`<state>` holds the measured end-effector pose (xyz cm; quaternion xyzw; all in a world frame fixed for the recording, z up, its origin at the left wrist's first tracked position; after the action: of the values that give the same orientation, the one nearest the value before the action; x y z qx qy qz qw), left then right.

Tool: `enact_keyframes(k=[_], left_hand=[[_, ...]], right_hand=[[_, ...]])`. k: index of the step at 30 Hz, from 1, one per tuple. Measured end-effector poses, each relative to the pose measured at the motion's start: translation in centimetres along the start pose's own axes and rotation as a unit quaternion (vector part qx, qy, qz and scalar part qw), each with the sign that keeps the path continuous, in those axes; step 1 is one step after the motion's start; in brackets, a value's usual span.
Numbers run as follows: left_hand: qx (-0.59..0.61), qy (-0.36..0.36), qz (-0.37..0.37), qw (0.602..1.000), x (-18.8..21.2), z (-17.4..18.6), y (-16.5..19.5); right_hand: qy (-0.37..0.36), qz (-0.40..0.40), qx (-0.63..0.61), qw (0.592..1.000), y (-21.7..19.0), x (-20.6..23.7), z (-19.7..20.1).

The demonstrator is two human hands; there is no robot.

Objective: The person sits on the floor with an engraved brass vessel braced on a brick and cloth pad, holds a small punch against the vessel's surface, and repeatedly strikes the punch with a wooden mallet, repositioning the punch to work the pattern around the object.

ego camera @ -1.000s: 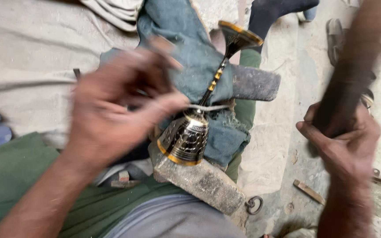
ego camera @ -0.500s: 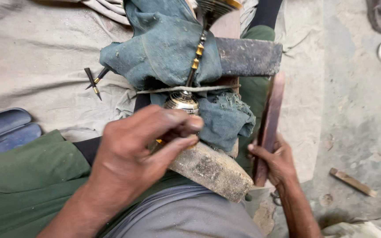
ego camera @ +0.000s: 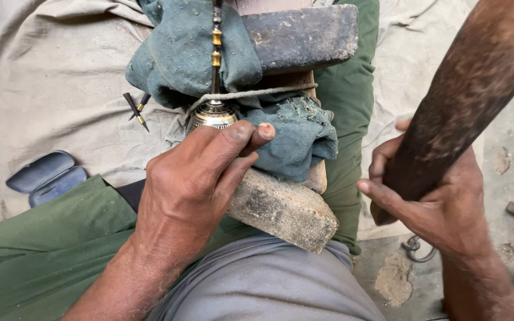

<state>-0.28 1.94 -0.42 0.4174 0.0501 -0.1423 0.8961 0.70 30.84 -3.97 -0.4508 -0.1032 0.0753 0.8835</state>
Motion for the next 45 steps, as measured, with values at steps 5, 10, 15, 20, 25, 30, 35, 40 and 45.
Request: enact_keyframes(k=[5, 10, 15, 20, 25, 30, 35, 40, 45], left_hand=[[-0.035, -0.006, 0.013, 0.999, 0.0, -0.5, 0.4], [-0.04, -0.006, 0.031, 0.999, -0.3, -0.5, 0.7], [-0.058, -0.011, 0.022, 0.998, -0.3, -0.6, 1.0], [-0.066, -0.008, 0.014, 0.998, -0.3, -0.6, 0.8], [-0.093, -0.018, 0.018, 0.995, -0.3, -0.7, 0.6], [-0.057, -0.007, 0.016, 0.998, -0.3, -0.3, 0.8], [-0.033, 0.004, 0.011, 0.999, -0.3, -0.2, 0.8], [-0.064, -0.014, 0.032, 0.997, -0.1, -0.3, 0.2], [-0.04, -0.008, 0.02, 0.999, -0.1, 0.0, 0.3]], right_hand=[[-0.024, 0.053, 0.119, 0.991, -1.1, -0.7, 1.4], [-0.015, 0.022, 0.133, 0.991, -2.6, -2.1, 2.2], [-0.063, 0.037, 0.196, 0.978, -4.2, -3.2, 1.6], [-0.077, 0.069, 0.183, 0.978, -4.3, -3.0, 1.6], [-0.1, 0.082, 0.216, 0.968, -3.9, -2.7, 1.5], [-0.055, 0.069, 0.196, 0.977, -5.0, -3.3, 1.6], [-0.05, 0.057, 0.175, 0.982, -5.7, -3.6, 1.4], [-0.032, 0.103, 0.13, 0.986, -5.6, -3.2, 1.3], [-0.035, 0.107, 0.138, 0.984, -5.4, -3.0, 1.1]])
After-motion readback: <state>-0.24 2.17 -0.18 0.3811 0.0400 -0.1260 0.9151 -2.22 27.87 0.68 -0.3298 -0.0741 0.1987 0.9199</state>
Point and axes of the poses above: each hand's wrist, its own x-axis away from the middle knuckle, its own z-axis out of the back of the hand, y = z × x, the point moved 6 cm from there along -x, towards the middle knuckle, and after that the axes turned 1 degree about y, right-handed, at the moved point
